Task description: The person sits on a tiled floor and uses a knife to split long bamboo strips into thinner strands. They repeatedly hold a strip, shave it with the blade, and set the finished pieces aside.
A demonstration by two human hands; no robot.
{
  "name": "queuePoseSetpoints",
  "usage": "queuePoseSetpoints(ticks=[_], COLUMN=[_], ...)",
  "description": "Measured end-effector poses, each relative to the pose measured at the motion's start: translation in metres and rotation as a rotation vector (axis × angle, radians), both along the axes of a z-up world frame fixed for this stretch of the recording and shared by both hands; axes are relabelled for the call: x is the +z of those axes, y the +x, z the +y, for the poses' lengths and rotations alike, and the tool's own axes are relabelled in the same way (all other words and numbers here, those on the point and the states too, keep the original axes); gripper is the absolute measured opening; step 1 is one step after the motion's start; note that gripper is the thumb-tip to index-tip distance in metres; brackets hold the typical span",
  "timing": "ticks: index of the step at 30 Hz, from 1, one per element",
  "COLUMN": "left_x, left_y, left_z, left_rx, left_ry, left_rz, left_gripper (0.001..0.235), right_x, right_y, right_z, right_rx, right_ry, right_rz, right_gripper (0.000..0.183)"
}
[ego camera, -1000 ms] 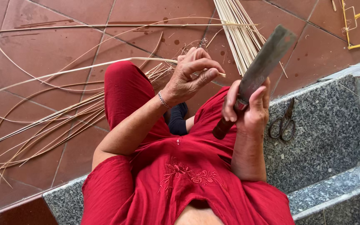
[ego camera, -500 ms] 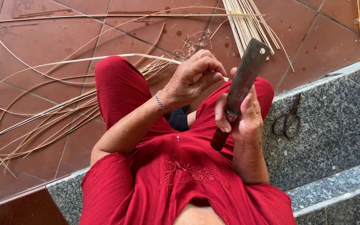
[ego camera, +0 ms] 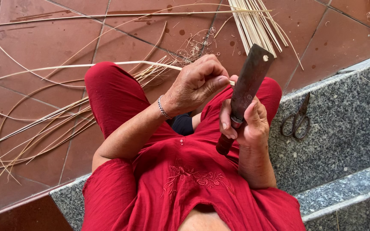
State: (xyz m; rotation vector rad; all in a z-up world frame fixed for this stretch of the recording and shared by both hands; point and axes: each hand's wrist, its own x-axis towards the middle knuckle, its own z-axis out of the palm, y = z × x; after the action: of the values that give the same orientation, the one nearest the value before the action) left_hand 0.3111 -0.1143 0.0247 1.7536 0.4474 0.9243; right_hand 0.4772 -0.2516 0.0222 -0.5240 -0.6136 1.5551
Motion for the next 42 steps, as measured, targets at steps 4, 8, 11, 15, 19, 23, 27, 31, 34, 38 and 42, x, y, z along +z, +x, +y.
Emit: queuePoseSetpoints(ticks=[4,8,11,15,19,23,27,31,34,38,42], left_x=[0.0,0.001,0.002,0.003,0.003,0.005,0.007,0.009,0.01,0.011,0.013], left_y=[0.001,0.002,0.003,0.003,0.003,0.004,0.003,0.004,0.005,0.007,0.008], left_z=[-0.001,-0.004,-0.005,-0.006,-0.006,-0.006,-0.006,-0.005,-0.005,-0.005,-0.004], left_rx=[-0.021,-0.035,-0.043,-0.055,-0.063,-0.058,-0.054,-0.065,-0.057,-0.022,-0.019], left_ry=[-0.039,-0.076,-0.115,-0.115,-0.158,-0.154,-0.133,-0.134,-0.095,-0.02,0.021], left_rz=[-0.007,-0.022,-0.017,-0.023,-0.002,-0.017,-0.015,-0.006,-0.03,-0.035,-0.032], left_gripper=[0.016,0.017,0.017,0.016,0.016,0.016,0.016,0.016,0.014,0.014,0.015], right_x=[-0.003,-0.004,-0.003,-0.004,-0.004,-0.002,0.0,-0.001,0.0,0.0,-0.001], right_y=[0.002,0.002,0.002,0.001,0.003,0.004,0.002,0.002,0.002,0.001,-0.002], right_z=[-0.002,-0.004,-0.003,-0.004,-0.004,-0.002,-0.002,-0.001,-0.003,-0.003,-0.003], right_rx=[0.003,-0.031,-0.03,-0.017,-0.03,-0.037,-0.032,-0.023,-0.025,-0.051,-0.072], right_ry=[0.01,0.015,0.026,0.036,0.037,0.042,0.054,0.055,0.037,0.024,0.018], right_rz=[-0.001,-0.074,-0.049,0.026,-0.07,-0.091,-0.083,-0.049,-0.036,-0.062,-0.043], right_gripper=[0.059,0.058,0.059,0.058,0.059,0.058,0.056,0.055,0.056,0.055,0.055])
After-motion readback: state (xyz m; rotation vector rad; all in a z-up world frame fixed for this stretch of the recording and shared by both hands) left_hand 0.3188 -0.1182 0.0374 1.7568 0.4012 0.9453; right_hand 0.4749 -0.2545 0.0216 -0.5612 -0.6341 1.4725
